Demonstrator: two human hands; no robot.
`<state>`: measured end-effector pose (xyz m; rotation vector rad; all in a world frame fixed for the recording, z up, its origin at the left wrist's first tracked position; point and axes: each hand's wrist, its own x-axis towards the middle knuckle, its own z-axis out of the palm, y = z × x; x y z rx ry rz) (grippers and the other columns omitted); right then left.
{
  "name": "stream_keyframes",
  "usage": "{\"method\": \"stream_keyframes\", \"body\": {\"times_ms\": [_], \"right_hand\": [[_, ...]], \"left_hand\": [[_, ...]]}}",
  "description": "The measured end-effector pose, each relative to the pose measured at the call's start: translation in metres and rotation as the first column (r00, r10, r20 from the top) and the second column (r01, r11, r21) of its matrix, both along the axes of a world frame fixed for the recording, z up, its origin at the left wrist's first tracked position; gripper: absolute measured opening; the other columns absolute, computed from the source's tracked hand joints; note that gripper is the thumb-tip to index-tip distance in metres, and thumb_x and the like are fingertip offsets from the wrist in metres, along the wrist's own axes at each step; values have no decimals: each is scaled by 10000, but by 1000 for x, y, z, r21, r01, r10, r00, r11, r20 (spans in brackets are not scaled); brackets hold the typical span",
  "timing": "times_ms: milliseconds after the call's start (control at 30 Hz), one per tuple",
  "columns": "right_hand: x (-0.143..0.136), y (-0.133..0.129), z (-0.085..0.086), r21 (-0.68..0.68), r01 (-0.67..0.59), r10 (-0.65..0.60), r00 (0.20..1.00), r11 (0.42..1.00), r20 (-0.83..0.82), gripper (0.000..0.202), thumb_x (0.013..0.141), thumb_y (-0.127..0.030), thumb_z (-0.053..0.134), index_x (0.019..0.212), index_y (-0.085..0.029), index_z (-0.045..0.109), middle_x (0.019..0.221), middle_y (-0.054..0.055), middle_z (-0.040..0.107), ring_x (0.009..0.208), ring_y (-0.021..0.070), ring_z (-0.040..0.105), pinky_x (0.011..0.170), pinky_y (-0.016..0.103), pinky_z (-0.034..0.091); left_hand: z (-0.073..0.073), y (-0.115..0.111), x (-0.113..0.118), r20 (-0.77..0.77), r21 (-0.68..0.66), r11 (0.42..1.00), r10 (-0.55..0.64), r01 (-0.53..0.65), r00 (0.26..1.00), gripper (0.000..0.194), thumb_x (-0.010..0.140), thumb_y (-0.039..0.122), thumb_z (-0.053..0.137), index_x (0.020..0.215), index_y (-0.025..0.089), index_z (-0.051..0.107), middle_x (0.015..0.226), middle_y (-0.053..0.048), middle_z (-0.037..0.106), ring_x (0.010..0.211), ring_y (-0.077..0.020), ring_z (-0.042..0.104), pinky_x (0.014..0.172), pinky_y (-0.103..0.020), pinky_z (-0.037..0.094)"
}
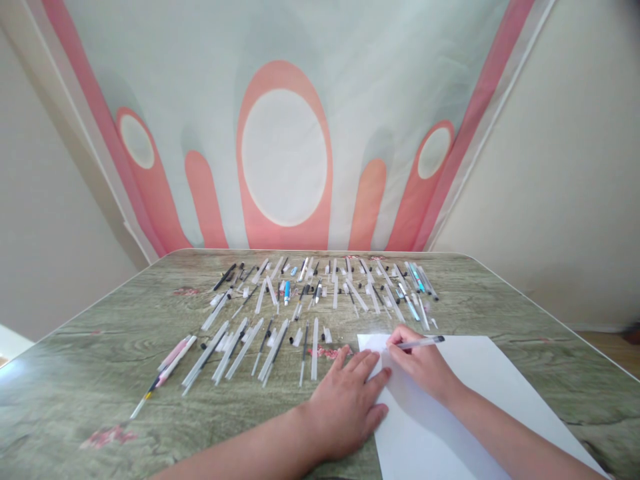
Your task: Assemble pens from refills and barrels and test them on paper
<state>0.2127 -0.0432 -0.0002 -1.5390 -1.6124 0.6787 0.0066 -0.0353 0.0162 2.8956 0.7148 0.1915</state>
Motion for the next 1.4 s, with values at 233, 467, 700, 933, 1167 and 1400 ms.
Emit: {"method": "stream_keyframes", "body": {"times_ms": [233,467,700,933,1167,1400], "right_hand": [[1,0,-1,-2,-10,10,1000,1000,13,113,803,-231,500,700,-202,537,643,-29,558,638,155,538,616,258,406],[2,2,-5,15,18,-18,999,1000,26,111,811,-236,495,713,-201,533,665,-23,570,666,163,549,638,268,408],[2,0,-3,25,16,-17,999,1000,32,112,820,-218,483,719,-201,528,677,-22,564,676,161,549,639,267,405],[1,0,-4,25,9,-10,999,1000,38,111,820,-218,489,716,-200,524,664,-27,556,659,157,543,629,265,402],[1,0,-3,19,9,-9,999,1000,42,118,820,-223,490,708,-201,521,651,-31,547,645,153,536,619,263,399],[1,-1,-2,19,6,-7,999,1000,42,121,813,-220,486,699,-200,521,651,-27,553,647,155,537,620,265,398]], "left_hand": [[-1,0,0,6,-6,1000,-4,4,1000,511,924,471,237,1379,252,321,1442,-62,328,1338,-238,241,1094,-465,164],[-3,1,0,31,-19,1000,-12,12,999,512,920,465,259,1377,245,329,1438,-76,332,1331,-252,252,1090,-475,167],[-3,0,-1,41,-27,1000,-14,15,999,513,922,467,246,1377,245,327,1431,-79,342,1327,-252,263,1089,-480,170],[-4,1,0,31,-15,1000,-7,7,999,510,918,464,266,1375,248,329,1434,-72,338,1329,-252,254,1089,-478,164],[-2,0,0,28,-12,1000,-11,11,1000,510,918,463,266,1375,246,329,1433,-74,340,1328,-252,255,1089,-476,159],[-4,1,0,38,-14,1000,-8,8,999,511,920,469,250,1375,251,327,1434,-74,337,1327,-250,262,1088,-476,169]]}}
